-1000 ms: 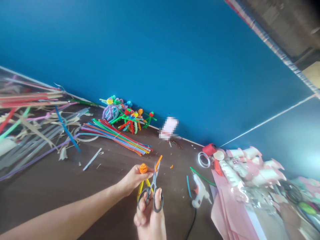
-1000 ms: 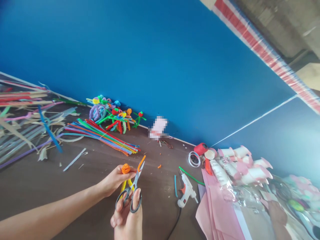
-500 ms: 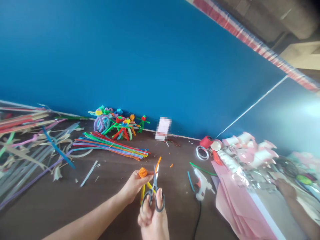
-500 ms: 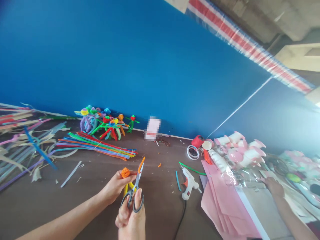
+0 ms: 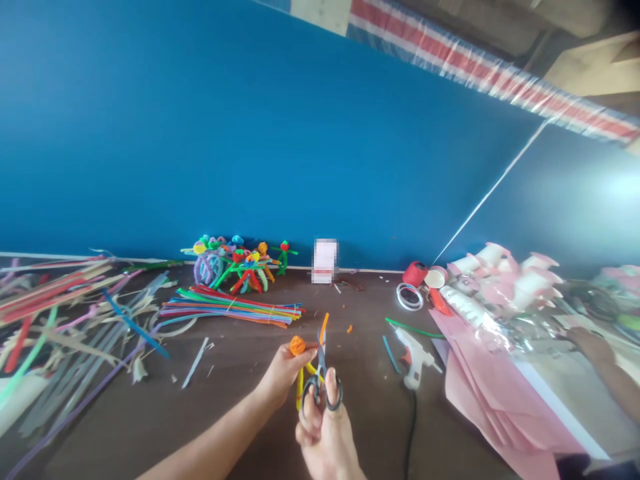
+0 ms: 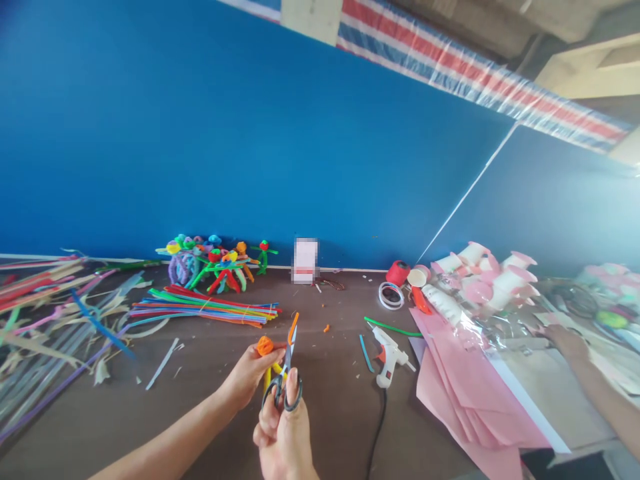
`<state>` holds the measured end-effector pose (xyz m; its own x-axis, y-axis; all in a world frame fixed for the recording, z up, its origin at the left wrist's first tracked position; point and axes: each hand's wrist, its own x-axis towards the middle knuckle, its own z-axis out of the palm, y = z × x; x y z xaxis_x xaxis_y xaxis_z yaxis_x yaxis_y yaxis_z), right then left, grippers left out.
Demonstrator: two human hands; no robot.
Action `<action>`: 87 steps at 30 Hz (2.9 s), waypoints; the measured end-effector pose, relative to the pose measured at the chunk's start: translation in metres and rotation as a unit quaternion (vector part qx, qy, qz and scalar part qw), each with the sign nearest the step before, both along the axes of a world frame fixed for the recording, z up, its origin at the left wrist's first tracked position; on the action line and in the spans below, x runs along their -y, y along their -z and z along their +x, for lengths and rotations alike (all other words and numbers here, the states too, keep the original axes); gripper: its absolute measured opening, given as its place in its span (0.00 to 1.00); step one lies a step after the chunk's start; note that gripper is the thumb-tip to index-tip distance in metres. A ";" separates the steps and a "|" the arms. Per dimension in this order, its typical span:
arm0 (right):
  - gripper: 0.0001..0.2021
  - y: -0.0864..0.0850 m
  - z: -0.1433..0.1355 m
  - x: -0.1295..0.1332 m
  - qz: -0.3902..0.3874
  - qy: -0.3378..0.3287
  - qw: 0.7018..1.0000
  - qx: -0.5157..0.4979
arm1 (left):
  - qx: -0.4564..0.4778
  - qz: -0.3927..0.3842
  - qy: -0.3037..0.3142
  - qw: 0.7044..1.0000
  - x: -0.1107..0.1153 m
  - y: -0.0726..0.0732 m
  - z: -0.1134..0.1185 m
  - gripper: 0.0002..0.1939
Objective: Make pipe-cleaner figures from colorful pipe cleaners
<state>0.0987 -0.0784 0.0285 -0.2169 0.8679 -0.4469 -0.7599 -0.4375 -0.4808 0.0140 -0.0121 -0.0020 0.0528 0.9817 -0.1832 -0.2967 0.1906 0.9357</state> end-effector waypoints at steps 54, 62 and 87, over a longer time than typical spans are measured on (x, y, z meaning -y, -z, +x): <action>0.17 -0.008 0.113 -0.054 0.190 -0.059 0.793 0.576 | -0.061 -0.043 0.013 0.997 -0.025 -0.028 0.017 0.08; 0.07 -0.019 0.136 -0.084 0.192 -0.239 0.461 0.833 | 0.055 -0.154 0.084 0.983 -0.016 -0.052 0.006 0.08; 0.10 -0.053 0.081 -0.066 0.373 -0.202 0.714 0.557 | -0.171 0.032 0.126 0.977 -0.001 -0.070 -0.002 0.06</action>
